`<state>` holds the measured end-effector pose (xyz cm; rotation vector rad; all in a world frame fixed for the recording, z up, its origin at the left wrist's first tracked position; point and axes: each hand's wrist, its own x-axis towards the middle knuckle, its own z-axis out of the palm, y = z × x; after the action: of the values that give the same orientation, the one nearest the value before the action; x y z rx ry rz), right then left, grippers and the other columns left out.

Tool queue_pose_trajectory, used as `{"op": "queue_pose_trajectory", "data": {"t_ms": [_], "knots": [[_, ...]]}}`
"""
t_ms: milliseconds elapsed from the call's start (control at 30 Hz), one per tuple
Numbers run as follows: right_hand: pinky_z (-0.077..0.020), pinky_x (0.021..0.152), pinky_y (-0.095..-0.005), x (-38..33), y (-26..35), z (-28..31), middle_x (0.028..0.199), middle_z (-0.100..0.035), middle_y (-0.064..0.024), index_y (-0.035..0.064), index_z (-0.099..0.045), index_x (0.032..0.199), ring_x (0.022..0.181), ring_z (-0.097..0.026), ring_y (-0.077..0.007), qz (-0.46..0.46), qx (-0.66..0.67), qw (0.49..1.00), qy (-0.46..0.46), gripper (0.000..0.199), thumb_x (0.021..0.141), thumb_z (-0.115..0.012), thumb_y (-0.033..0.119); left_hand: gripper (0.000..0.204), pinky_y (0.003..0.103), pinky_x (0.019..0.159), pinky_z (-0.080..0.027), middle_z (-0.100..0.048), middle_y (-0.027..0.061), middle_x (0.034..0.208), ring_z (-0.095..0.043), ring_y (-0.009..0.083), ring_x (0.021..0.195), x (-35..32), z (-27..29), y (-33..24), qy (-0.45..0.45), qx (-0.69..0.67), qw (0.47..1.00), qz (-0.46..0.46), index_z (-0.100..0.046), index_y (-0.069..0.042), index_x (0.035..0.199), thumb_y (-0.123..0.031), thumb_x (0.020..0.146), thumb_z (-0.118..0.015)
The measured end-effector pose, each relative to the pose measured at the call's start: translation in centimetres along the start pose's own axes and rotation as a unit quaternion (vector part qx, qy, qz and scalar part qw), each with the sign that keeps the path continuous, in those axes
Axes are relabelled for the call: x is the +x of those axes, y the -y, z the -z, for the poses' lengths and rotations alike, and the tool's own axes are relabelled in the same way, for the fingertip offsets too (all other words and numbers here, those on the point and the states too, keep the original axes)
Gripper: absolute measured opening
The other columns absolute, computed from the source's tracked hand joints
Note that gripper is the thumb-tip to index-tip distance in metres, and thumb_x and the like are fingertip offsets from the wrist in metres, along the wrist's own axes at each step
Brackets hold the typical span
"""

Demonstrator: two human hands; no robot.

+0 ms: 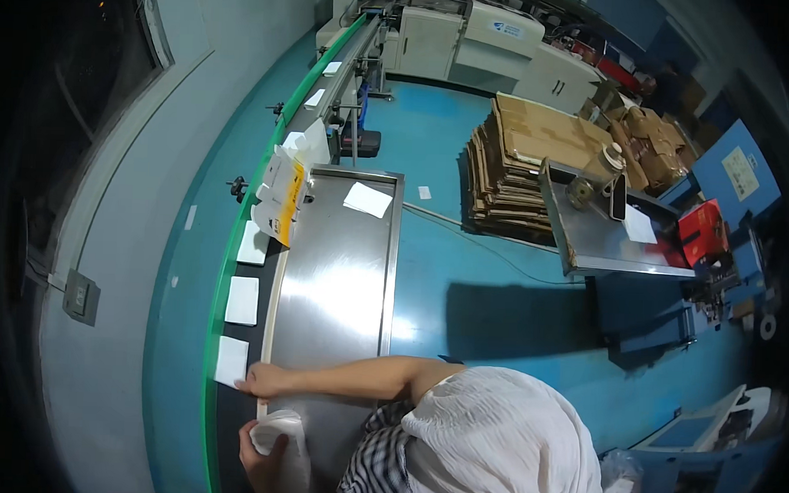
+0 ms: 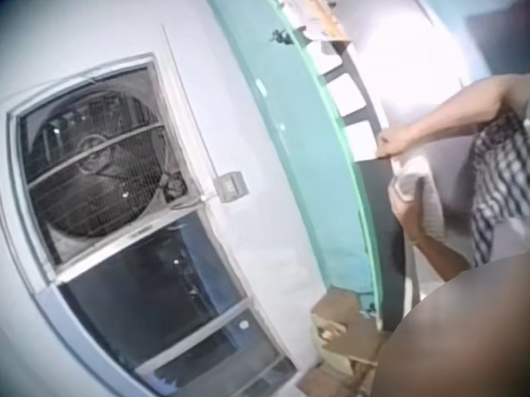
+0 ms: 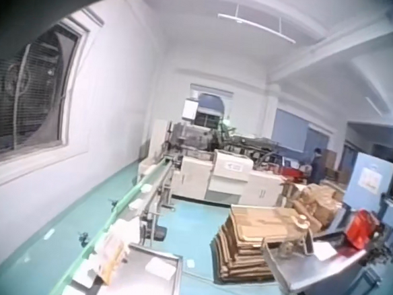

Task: Stacking and organizing paper pads from a production machine onto a conveyor belt.

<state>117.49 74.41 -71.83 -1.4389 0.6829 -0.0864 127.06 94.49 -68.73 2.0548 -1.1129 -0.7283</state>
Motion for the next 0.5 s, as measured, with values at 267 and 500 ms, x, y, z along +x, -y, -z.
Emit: {"op": "queue_pose_trajectory", "data": {"t_ms": [267,500], "knots": [[-0.0516,0.088,-0.0465,-3.0,-3.6,-3.2,0.100,-0.071,-0.0210,0.0045,-0.070,0.107,0.102,-0.067,-0.0389,0.073,-0.136,0.987,0.047,0.049,0.089,-0.066,0.050,0.080,0.042,0.096,-0.049,-0.064,0.0180,0.118,-0.062,0.0339,0.110,-0.6,0.7,-1.2,0.000,-0.032,0.999,0.020,-0.054,-0.005,0.129,-0.022,0.061,-0.093],[-0.0555,0.079,-0.0416,0.0,-2.4,-0.4,0.094,-0.073,-0.0202,-0.0024,-0.069,0.107,0.087,-0.072,-0.0324,0.023,-0.165,0.982,0.089,0.037,0.078,-0.069,0.021,0.076,0.042,0.094,-0.049,-0.064,0.0176,0.118,-0.063,0.0336,0.108,-0.8,1.0,-1.6,0.004,0.027,0.999,0.035,-0.056,-0.005,0.125,-0.021,0.061,-0.093]]}}
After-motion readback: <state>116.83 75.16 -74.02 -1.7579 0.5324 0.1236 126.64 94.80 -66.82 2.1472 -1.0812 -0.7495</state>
